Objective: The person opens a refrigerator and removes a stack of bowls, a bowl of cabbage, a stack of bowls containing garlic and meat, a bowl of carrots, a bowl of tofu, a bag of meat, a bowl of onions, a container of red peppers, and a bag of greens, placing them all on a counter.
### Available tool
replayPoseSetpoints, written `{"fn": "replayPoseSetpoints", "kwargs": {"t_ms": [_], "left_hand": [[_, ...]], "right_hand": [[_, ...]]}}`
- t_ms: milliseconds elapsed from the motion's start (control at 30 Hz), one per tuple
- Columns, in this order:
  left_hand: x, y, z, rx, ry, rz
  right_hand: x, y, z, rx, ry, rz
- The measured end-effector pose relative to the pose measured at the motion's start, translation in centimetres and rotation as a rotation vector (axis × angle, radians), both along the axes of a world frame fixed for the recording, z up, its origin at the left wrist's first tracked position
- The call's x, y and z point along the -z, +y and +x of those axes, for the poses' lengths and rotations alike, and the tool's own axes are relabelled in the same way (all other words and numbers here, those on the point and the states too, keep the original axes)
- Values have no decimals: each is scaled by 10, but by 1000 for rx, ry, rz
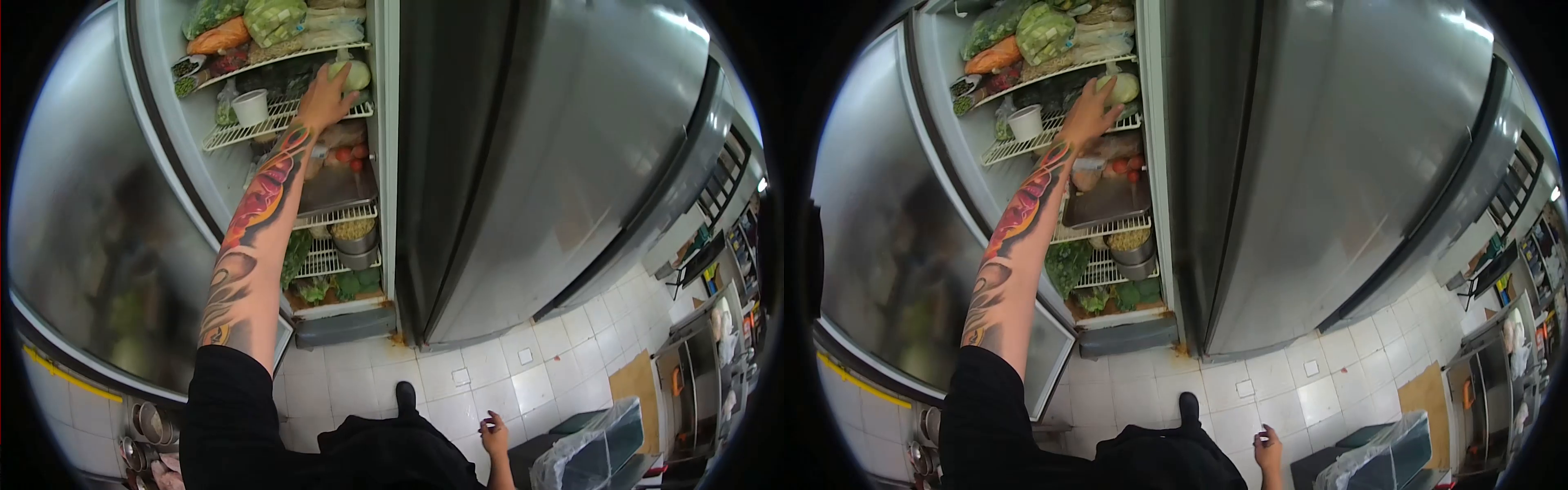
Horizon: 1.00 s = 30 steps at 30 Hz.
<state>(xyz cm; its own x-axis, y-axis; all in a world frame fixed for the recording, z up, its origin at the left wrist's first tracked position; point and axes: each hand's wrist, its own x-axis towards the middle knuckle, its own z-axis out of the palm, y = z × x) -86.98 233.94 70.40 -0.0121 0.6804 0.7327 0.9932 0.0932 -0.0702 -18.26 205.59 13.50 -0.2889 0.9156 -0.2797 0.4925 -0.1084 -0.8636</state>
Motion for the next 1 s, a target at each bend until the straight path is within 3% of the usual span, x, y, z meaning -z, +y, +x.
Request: {"fn": "replayPoseSetpoints", "kwargs": {"t_ms": [133,200,267,367,400,467,600,700,800,867,933,1000], "left_hand": [[-11,44,-27,-159,17,-60],[-18,41,-32,-119,-291,-173],[-12,31,-50,-94,-266,-34],[-8,0,-61,-50,-879,251],[-1,-6,-65,-51,-877,263],[16,-21,-85,212,-1083,383],[19,-73,-53,274,-1043,499],[25,-113,-26,365,-1079,420],[40,-148,-14,555,-784,206],[24,-175,1,636,-488,-152],[2,-199,18,628,-390,-419],[-20,-199,4,559,-215,-296]], "right_hand": [[-13,61,-70,-130,8,71],[-25,99,-103,-167,32,88],[-43,132,-141,-330,-12,203],[-86,170,-206,-436,113,261],[-116,179,-231,-470,199,245],[-181,190,-280,-583,272,295],[-295,204,-373,-744,543,460],[-371,208,-436,-699,943,120],[-433,206,-479,-631,1445,-277],[-448,201,-494,-691,1564,-426],[-435,177,-504,-404,1447,-609],[-381,160,-510,-164,1381,-571]]}}
